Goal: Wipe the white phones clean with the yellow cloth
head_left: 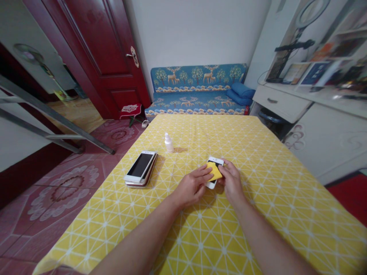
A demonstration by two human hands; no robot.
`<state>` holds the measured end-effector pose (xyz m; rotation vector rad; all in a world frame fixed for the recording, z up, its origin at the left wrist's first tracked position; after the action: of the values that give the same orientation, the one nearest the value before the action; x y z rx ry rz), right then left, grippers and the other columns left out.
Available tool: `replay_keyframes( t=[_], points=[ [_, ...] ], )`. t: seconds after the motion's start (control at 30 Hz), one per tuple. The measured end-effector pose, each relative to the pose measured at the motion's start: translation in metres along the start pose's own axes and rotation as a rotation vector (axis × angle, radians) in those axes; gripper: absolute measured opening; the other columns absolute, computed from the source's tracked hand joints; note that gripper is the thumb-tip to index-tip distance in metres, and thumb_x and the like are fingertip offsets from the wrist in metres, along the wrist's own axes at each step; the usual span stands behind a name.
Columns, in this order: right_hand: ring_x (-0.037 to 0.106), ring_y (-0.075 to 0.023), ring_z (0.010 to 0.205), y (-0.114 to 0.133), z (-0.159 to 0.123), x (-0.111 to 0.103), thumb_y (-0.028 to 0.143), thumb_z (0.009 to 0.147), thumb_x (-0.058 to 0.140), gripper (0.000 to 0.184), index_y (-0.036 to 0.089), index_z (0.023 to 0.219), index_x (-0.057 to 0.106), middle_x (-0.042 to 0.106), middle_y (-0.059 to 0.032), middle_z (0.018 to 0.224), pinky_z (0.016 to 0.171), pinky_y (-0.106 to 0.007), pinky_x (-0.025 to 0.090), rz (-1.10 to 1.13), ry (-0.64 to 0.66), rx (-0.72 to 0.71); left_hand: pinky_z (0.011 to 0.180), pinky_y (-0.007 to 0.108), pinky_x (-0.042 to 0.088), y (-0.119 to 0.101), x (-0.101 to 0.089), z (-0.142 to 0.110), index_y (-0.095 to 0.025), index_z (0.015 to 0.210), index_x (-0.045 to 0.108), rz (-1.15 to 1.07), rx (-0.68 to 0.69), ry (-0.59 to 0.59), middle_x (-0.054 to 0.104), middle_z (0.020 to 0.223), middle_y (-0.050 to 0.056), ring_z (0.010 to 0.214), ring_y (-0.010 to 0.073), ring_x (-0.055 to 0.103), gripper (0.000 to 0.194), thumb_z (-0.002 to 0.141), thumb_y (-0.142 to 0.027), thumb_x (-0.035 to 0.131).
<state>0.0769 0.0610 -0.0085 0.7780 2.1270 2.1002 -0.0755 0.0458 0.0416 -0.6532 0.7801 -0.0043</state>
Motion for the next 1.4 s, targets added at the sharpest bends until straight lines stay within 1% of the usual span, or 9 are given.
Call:
replay_keyframes(
  t=[0.07, 0.17, 0.4, 0.63, 0.83, 1.0, 1.2, 1.3, 1.4],
  points=[
    [0.047, -0.0091, 0.050, 0.000, -0.001, 0.005, 0.040, 0.064, 0.074, 0.048, 0.023, 0.107, 0.061, 0.063, 0.0024, 0.072, 0.041, -0.019, 0.034, -0.007, 0.038, 0.018, 0.111, 0.047, 0.038, 0.002, -0.001, 0.000, -0.019, 0.130, 0.057, -0.006, -0.017, -0.014, 0.052, 0.140, 0.009, 0.138, 0.0250, 0.037, 0.053, 0.080, -0.005, 0.046],
    [0.042, -0.0073, 0.046, -0.001, -0.003, 0.010, 0.038, 0.064, 0.073, 0.045, 0.022, 0.104, 0.062, 0.059, 0.0043, 0.065, 0.040, -0.018, 0.032, 0.009, 0.084, 0.033, 0.111, 0.048, 0.038, 0.003, -0.003, 0.000, -0.019, 0.129, 0.058, -0.023, -0.024, -0.036, 0.052, 0.140, 0.010, 0.138, 0.0252, 0.037, 0.051, 0.081, -0.006, 0.046],
    [0.046, -0.0085, 0.049, -0.001, -0.007, 0.012, 0.036, 0.067, 0.070, 0.035, 0.025, 0.099, 0.061, 0.059, 0.0047, 0.065, 0.040, -0.018, 0.032, -0.015, 0.125, 0.052, 0.111, 0.048, 0.037, 0.006, -0.005, -0.001, -0.017, 0.127, 0.060, -0.061, -0.024, -0.085, 0.055, 0.137, 0.010, 0.137, 0.0252, 0.037, 0.048, 0.083, -0.007, 0.045],
    [0.046, -0.0083, 0.046, 0.000, -0.009, 0.012, 0.033, 0.066, 0.068, 0.031, 0.025, 0.095, 0.059, 0.057, 0.0059, 0.062, 0.039, -0.018, 0.033, -0.038, 0.114, 0.061, 0.109, 0.052, 0.038, 0.004, -0.006, 0.001, -0.023, 0.127, 0.060, -0.117, -0.036, -0.104, 0.057, 0.135, 0.007, 0.132, 0.0254, 0.045, 0.047, 0.085, -0.009, 0.044],
    [0.046, -0.0102, 0.044, -0.001, -0.010, 0.014, 0.050, 0.074, 0.063, 0.029, 0.025, 0.089, 0.060, 0.053, 0.0057, 0.059, 0.035, -0.020, 0.032, -0.030, 0.097, 0.084, 0.109, 0.051, 0.039, 0.007, -0.008, -0.001, -0.023, 0.124, 0.063, -0.175, -0.042, -0.116, 0.059, 0.133, 0.006, 0.133, 0.0252, 0.044, 0.044, 0.085, -0.011, 0.046],
    [0.044, -0.0109, 0.039, -0.001, -0.009, 0.013, 0.051, 0.075, 0.064, 0.028, 0.026, 0.085, 0.060, 0.054, 0.0057, 0.058, 0.034, -0.024, 0.032, -0.060, 0.097, 0.030, 0.109, 0.054, 0.038, 0.005, -0.007, 0.000, -0.024, 0.124, 0.062, -0.178, -0.042, -0.086, 0.058, 0.134, 0.006, 0.135, 0.0268, 0.041, 0.044, 0.085, -0.012, 0.047],
    [0.046, -0.0138, 0.034, -0.007, -0.011, 0.017, 0.055, 0.080, 0.059, 0.027, 0.028, 0.082, 0.057, 0.053, 0.0065, 0.050, 0.034, -0.027, 0.034, -0.175, 0.189, -0.010, 0.110, 0.052, 0.037, 0.003, -0.006, 0.002, -0.022, 0.125, 0.062, -0.132, -0.031, -0.075, 0.058, 0.133, 0.007, 0.135, 0.0261, 0.041, 0.045, 0.084, -0.011, 0.045],
    [0.047, -0.0138, 0.036, -0.007, -0.010, 0.013, 0.051, 0.081, 0.057, 0.023, 0.028, 0.083, 0.058, 0.054, 0.0057, 0.054, 0.034, -0.027, 0.035, -0.190, 0.155, -0.031, 0.111, 0.052, 0.035, -0.001, -0.006, 0.001, -0.023, 0.125, 0.062, -0.126, 0.014, -0.038, 0.057, 0.135, 0.006, 0.136, 0.0261, 0.039, 0.048, 0.082, -0.009, 0.046],
    [0.056, -0.0148, 0.056, 0.000, -0.004, 0.001, 0.044, 0.079, 0.060, 0.018, 0.025, 0.081, 0.063, 0.061, 0.0023, 0.070, 0.045, -0.026, 0.043, -0.169, 0.023, -0.117, 0.112, 0.051, 0.034, -0.008, -0.004, 0.000, -0.025, 0.126, 0.061, -0.153, 0.084, 0.023, 0.057, 0.135, 0.004, 0.137, 0.0249, 0.038, 0.054, 0.078, -0.005, 0.044]
  ],
)
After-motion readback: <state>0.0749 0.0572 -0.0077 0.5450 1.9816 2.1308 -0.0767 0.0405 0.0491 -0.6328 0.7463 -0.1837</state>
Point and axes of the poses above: each hand's wrist, its own z-axis towards the middle knuckle, its own x-axis out of the palm, y = z × x, the point moved 7 cm from there along z, towards the middle knuckle
